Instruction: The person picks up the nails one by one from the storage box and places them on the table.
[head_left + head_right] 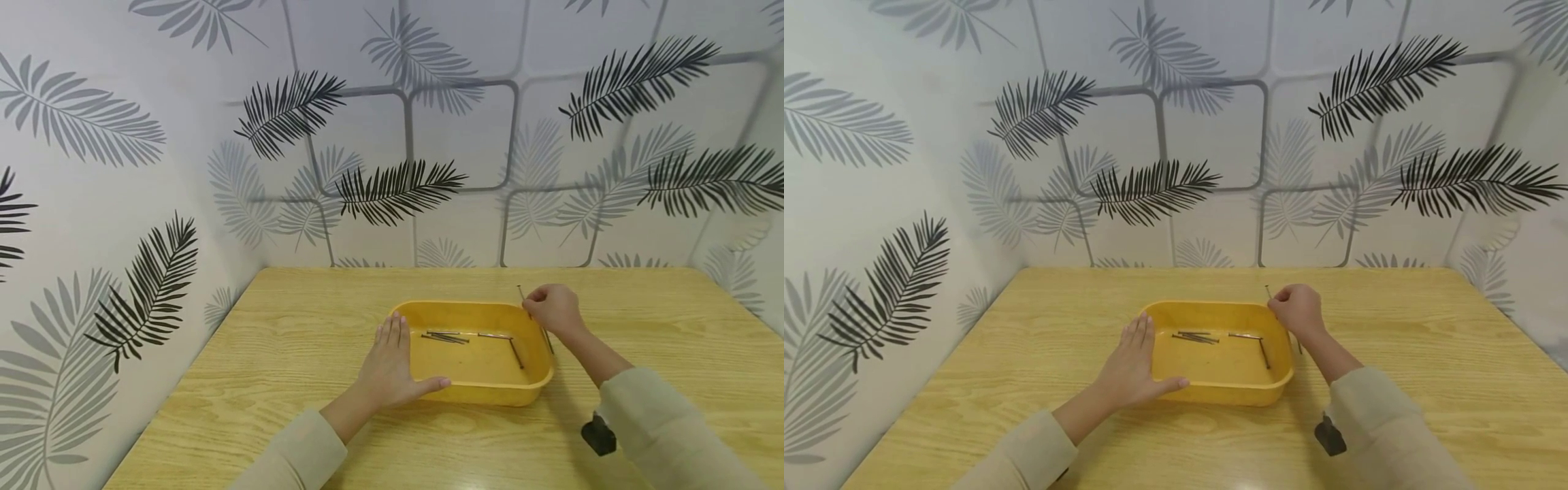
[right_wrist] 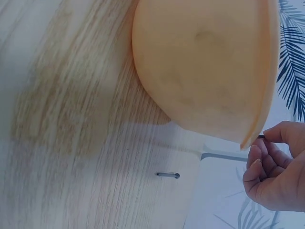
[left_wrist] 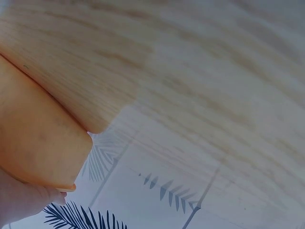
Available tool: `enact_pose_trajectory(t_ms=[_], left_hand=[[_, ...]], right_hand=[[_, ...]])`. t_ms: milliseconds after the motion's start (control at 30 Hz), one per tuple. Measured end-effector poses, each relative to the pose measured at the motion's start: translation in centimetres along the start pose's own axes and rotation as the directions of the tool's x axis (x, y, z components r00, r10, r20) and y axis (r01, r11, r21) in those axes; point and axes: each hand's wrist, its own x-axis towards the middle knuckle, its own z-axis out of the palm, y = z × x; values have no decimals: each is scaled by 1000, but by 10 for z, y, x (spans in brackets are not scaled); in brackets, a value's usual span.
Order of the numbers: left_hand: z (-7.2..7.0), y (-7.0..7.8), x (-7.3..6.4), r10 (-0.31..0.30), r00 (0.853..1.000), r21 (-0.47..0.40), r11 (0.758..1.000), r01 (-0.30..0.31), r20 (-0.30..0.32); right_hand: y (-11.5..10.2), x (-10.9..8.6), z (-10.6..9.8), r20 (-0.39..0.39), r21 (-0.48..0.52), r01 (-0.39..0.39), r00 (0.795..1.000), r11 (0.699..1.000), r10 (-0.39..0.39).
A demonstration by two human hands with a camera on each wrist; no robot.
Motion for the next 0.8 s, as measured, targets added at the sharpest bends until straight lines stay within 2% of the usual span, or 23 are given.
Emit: enact_pose_trajectory(t_ms=[800], left_hand=[[0, -1, 0, 10, 1000, -1, 1000, -10, -3]], right_hand=[[22, -1, -14, 4, -8, -65, 998, 998, 65]])
